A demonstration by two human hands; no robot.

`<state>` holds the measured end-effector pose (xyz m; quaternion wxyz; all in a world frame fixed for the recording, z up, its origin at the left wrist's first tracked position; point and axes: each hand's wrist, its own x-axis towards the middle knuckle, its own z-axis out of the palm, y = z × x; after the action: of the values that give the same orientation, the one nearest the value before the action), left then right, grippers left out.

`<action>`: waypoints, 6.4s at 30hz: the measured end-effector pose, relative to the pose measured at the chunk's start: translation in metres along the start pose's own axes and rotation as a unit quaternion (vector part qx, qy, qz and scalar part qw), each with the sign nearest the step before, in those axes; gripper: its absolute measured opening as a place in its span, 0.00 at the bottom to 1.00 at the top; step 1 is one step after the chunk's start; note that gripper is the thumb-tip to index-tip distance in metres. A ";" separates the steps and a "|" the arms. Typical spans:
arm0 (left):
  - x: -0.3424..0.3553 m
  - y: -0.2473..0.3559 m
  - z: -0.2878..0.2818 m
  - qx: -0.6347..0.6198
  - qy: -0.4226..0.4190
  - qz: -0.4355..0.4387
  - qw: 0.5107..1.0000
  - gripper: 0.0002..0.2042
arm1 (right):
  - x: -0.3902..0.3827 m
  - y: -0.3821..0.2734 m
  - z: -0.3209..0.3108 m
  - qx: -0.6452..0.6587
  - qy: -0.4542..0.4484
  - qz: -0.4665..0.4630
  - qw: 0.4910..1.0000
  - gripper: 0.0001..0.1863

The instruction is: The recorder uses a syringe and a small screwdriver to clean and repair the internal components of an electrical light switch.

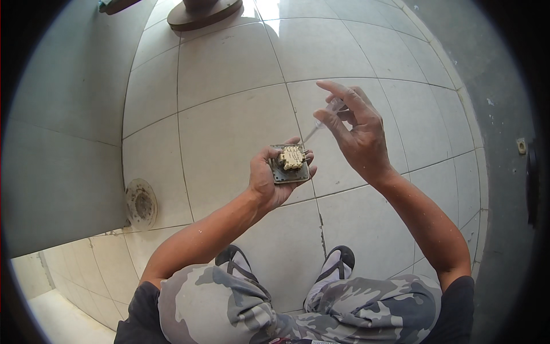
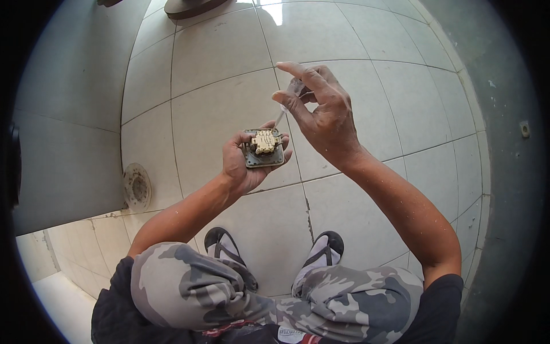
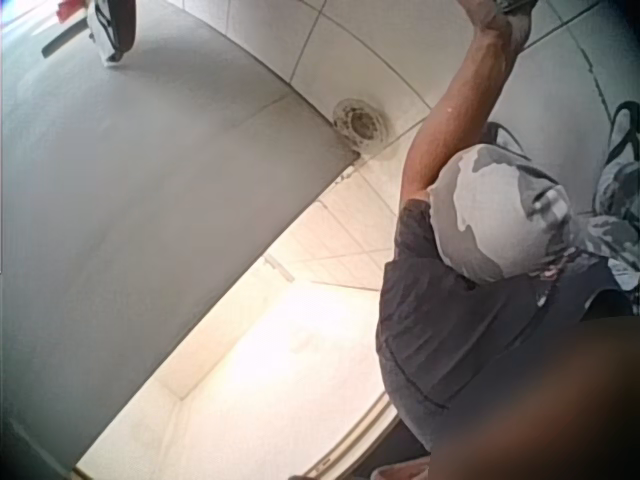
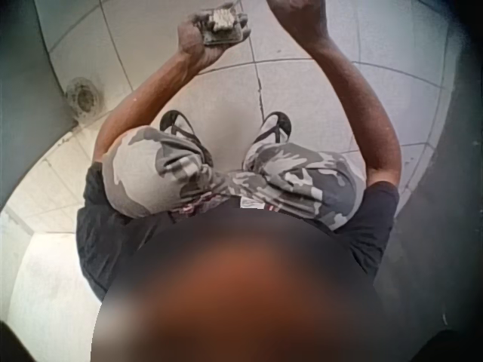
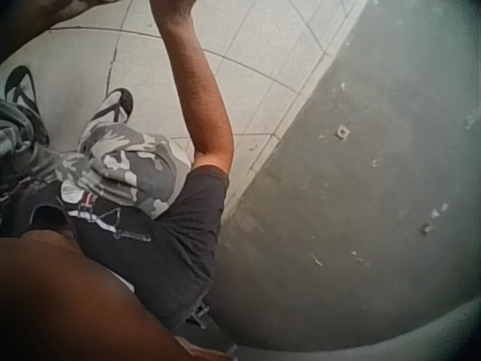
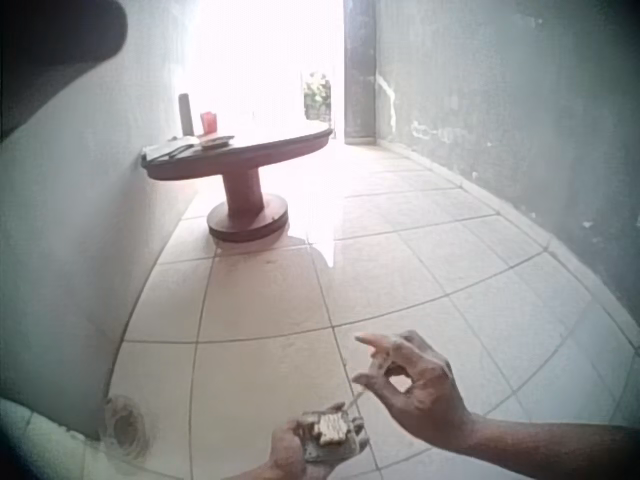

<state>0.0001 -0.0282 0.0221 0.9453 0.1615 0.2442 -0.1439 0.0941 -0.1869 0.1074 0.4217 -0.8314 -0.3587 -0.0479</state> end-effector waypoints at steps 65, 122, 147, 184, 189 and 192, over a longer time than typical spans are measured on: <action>0.005 -0.006 -0.012 0.046 -0.006 0.003 0.999 0.29 | 0.002 0.009 0.010 -0.060 -0.194 0.179 0.963 0.15; 0.002 -0.011 -0.019 -0.014 0.050 0.015 0.999 0.26 | -0.012 -0.006 0.007 0.209 -0.009 0.090 0.974 0.10; -0.003 -0.012 -0.023 0.036 0.057 0.007 0.998 0.25 | -0.016 -0.002 0.014 0.212 -0.039 0.076 0.973 0.08; 0.001 -0.015 -0.035 0.123 0.096 0.017 0.988 0.21 | 0.005 -0.004 -0.016 -0.093 -0.381 0.274 0.878 0.20; 0.001 -0.012 -0.033 0.105 0.107 -0.005 0.989 0.20 | 0.004 -0.010 -0.015 -0.117 -0.385 0.232 0.886 0.18; 0.001 -0.012 -0.035 0.101 0.100 -0.008 0.990 0.20 | 0.002 -0.011 -0.011 -0.122 -0.383 0.210 0.891 0.16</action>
<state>-0.0175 -0.0265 -0.0104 0.8939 0.2677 0.3227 -0.1588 0.0912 -0.1893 0.1230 0.1475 -0.8862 -0.3004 0.3206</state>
